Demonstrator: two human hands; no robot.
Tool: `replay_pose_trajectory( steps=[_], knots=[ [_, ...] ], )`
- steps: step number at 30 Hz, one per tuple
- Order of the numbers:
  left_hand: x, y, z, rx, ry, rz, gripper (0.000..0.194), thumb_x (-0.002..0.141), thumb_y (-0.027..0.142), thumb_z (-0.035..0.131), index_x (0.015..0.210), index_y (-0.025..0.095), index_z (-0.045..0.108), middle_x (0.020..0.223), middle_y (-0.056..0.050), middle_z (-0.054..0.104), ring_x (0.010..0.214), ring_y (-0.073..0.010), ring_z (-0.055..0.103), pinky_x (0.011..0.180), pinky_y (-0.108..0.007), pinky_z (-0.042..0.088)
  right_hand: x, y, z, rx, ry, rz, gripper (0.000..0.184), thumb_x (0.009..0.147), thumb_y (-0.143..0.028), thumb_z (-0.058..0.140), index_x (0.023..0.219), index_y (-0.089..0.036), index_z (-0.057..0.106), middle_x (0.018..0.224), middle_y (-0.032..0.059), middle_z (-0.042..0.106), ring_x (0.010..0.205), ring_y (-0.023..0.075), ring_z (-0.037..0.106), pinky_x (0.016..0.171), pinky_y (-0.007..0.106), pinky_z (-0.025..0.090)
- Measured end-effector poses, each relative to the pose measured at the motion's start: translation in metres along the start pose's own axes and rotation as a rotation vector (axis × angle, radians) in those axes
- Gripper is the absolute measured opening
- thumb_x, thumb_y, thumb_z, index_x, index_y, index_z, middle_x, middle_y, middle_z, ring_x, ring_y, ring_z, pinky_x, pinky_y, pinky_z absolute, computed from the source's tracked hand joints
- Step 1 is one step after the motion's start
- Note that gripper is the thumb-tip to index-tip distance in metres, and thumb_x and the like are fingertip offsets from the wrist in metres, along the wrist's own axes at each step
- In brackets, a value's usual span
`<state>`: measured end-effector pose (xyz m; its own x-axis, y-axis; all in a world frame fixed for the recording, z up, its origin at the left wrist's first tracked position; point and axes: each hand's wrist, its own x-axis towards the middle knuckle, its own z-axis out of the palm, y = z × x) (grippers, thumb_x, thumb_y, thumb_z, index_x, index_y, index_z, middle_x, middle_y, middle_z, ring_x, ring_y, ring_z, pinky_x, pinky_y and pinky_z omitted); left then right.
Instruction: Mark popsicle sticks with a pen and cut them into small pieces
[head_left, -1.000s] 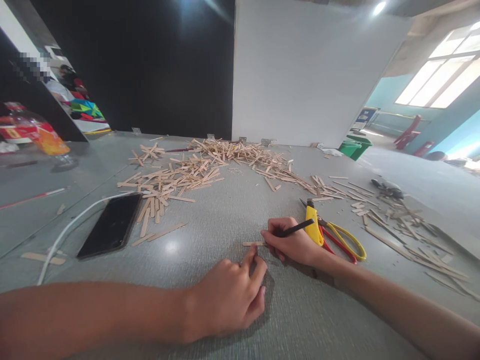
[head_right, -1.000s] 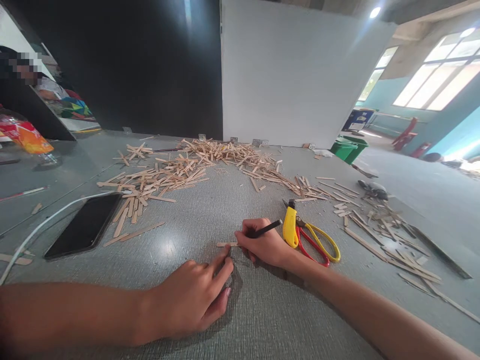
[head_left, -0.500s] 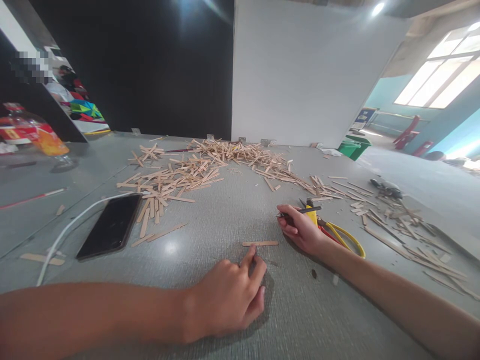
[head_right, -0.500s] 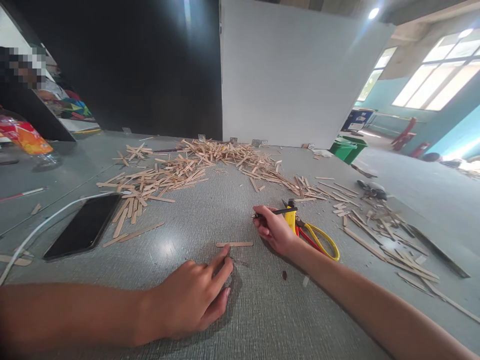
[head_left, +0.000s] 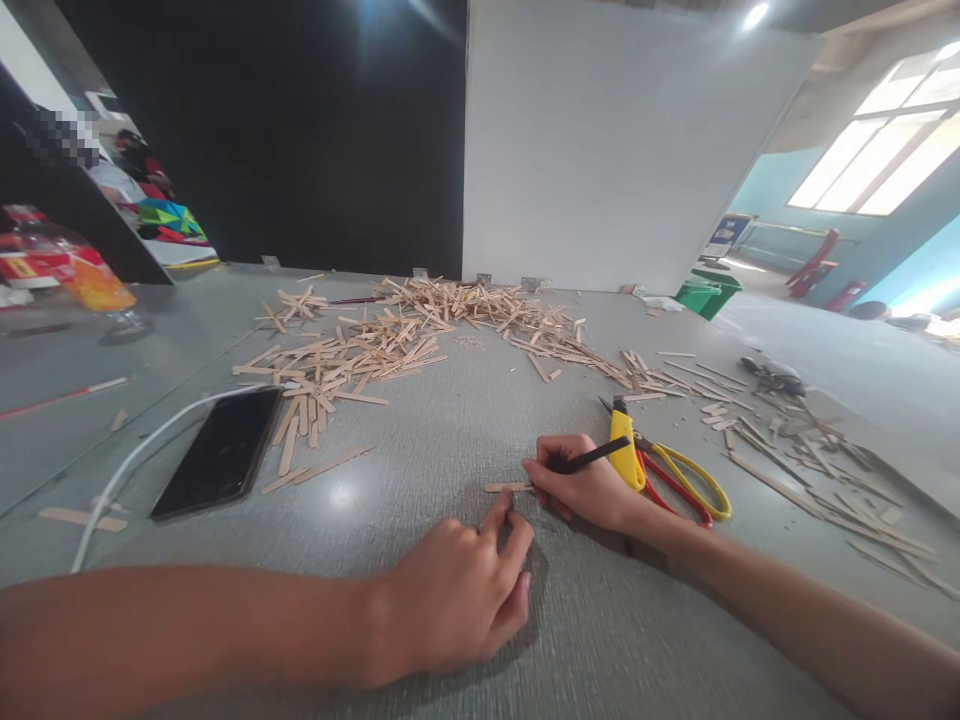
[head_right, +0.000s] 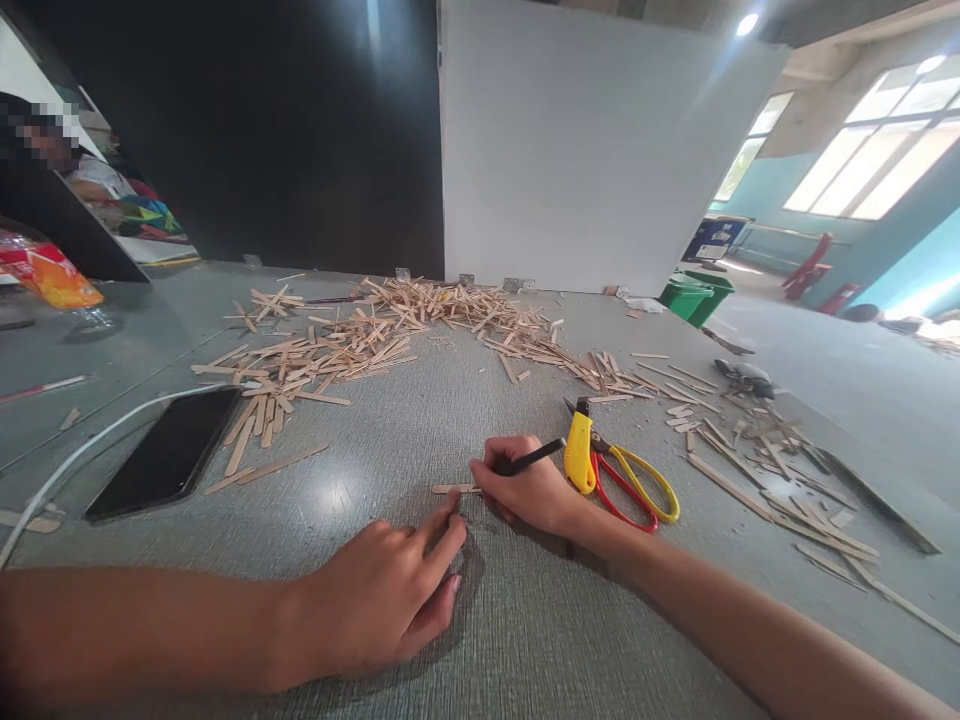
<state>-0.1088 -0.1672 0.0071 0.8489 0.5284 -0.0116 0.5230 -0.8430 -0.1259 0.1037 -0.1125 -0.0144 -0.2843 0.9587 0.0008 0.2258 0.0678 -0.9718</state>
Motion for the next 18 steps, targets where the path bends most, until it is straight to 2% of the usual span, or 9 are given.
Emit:
replay_pose_trajectory(
  steps=[4, 14, 18],
  knots=[
    [-0.0007, 0.0001, -0.0021, -0.022, 0.005, 0.005, 0.047, 0.099, 0.028, 0.039, 0.133, 0.001, 0.057, 0.139, -0.034, 0.06, 0.078, -0.0321, 0.079, 0.057, -0.042, 0.064, -0.0012, 0.0039, 0.0015, -0.045, -0.013, -0.021, 0.036, 0.093, -0.033, 0.065, 0.062, -0.022, 0.048, 0.048, -0.0052, 0.056, 0.033, 0.007, 0.045, 0.032, 0.017, 0.028],
    [0.0, -0.0015, -0.0018, -0.038, 0.015, 0.008, 0.047, 0.099, 0.027, 0.039, 0.133, 0.0, 0.058, 0.14, -0.035, 0.059, 0.086, -0.0357, 0.079, 0.058, -0.043, 0.065, -0.0026, 0.005, 0.0018, -0.078, -0.025, -0.041, 0.036, 0.094, -0.032, 0.063, 0.063, -0.023, 0.047, 0.046, -0.0063, 0.053, 0.033, 0.0069, 0.044, 0.033, 0.018, 0.028],
    [0.0013, -0.0009, -0.0016, -0.035, 0.022, 0.011, 0.048, 0.099, 0.027, 0.04, 0.133, -0.001, 0.057, 0.139, -0.036, 0.059, 0.082, -0.0353, 0.079, 0.057, -0.044, 0.065, -0.0016, 0.0046, 0.0014, -0.092, -0.017, -0.041, 0.035, 0.093, -0.032, 0.063, 0.063, -0.022, 0.049, 0.047, -0.0056, 0.054, 0.033, 0.0068, 0.045, 0.033, 0.018, 0.028]
  ],
)
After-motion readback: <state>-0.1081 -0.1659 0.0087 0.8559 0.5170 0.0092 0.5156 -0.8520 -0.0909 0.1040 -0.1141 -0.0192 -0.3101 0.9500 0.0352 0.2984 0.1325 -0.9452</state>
